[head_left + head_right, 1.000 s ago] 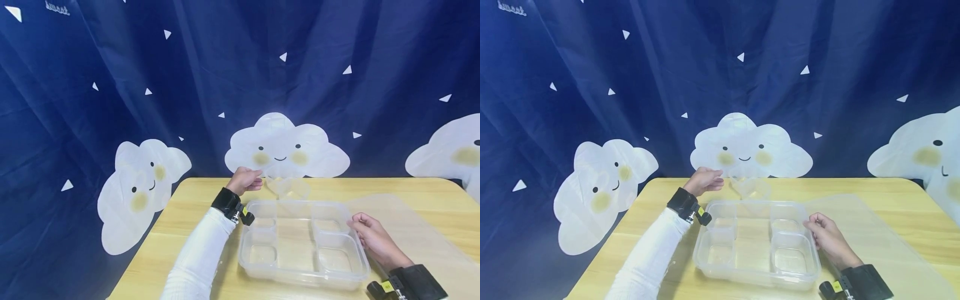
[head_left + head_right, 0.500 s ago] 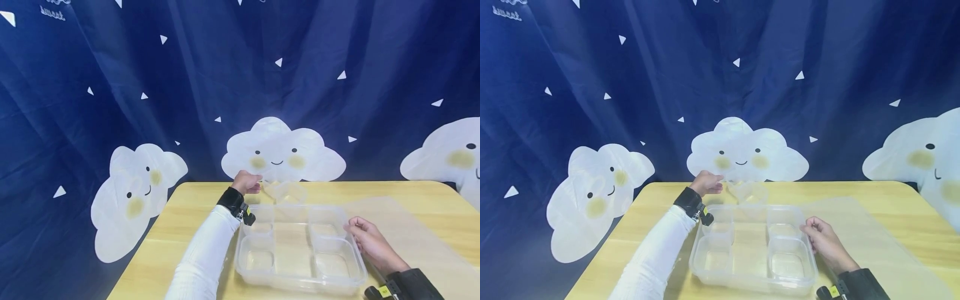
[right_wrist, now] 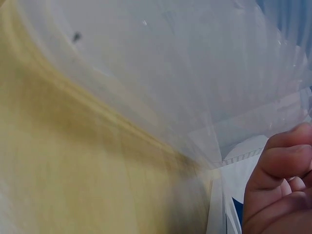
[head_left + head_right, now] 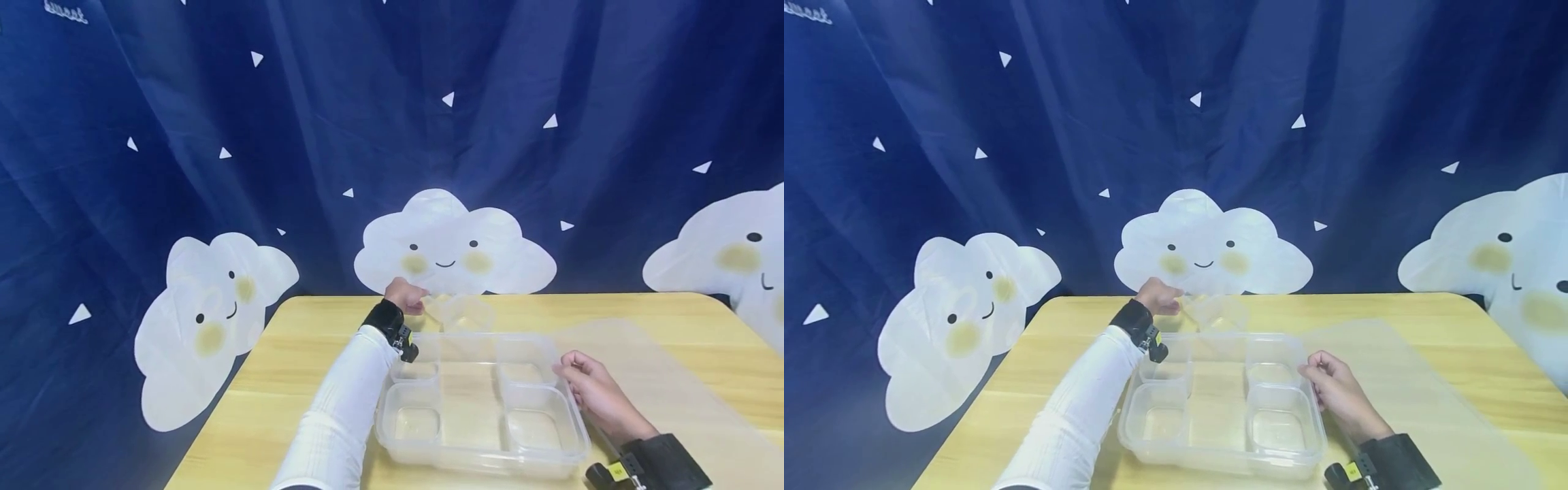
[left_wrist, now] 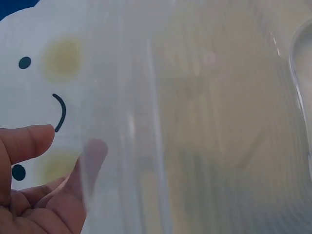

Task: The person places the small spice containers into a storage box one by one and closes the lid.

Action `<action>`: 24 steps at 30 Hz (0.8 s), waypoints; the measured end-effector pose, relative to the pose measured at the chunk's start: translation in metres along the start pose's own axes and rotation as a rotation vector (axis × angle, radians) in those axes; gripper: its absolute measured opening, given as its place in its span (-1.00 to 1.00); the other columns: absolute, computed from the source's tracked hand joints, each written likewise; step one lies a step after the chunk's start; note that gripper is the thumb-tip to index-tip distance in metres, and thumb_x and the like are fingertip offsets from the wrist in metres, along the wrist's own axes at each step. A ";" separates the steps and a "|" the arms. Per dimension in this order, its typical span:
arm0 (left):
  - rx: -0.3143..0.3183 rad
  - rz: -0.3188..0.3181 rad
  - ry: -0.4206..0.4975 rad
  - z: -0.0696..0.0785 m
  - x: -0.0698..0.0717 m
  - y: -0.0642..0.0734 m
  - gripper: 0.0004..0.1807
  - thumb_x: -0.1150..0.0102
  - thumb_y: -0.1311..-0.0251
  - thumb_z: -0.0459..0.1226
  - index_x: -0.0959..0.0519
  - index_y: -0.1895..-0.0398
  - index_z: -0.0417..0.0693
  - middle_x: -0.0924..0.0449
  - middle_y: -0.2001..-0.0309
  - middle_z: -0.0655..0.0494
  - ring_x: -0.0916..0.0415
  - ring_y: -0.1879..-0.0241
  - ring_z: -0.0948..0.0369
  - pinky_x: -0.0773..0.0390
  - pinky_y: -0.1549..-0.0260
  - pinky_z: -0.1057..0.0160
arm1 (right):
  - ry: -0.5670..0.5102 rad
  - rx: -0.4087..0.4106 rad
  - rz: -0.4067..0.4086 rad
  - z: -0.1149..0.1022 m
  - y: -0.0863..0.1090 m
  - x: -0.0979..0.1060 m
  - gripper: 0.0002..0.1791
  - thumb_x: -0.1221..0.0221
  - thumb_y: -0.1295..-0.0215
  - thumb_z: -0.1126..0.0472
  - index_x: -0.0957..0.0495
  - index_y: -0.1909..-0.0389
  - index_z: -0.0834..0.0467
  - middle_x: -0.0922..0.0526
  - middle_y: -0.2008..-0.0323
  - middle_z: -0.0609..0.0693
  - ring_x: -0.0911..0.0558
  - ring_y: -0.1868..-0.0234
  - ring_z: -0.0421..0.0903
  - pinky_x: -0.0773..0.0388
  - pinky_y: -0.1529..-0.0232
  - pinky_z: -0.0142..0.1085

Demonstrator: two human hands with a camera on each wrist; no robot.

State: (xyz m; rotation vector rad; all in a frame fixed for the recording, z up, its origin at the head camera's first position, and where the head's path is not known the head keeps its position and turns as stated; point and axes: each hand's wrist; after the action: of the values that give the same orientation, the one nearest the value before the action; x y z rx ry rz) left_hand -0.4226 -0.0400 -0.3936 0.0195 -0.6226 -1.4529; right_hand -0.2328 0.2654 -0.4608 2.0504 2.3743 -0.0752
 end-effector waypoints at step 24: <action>0.007 -0.008 0.056 -0.009 -0.015 -0.007 -0.54 -0.25 -0.12 -0.49 -0.36 -0.06 -0.56 -0.60 0.44 -0.18 -0.49 0.77 0.26 -0.61 0.60 0.40 | -0.008 -0.008 0.029 0.002 0.002 -0.002 -0.85 0.01 -0.40 0.36 -0.25 0.39 0.23 -0.18 0.66 -0.17 -0.21 0.70 -0.28 -0.01 0.71 -0.29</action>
State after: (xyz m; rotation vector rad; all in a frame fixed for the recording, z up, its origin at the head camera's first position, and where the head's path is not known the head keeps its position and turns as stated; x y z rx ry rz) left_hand -0.4251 -0.0304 -0.4098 0.0677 -0.5824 -1.4534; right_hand -0.2310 0.2631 -0.4630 2.0767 2.3355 -0.0741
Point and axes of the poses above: each hand's wrist, its own y-axis away from the middle knuckle, its own x-axis out of the back of the hand, z = x × y
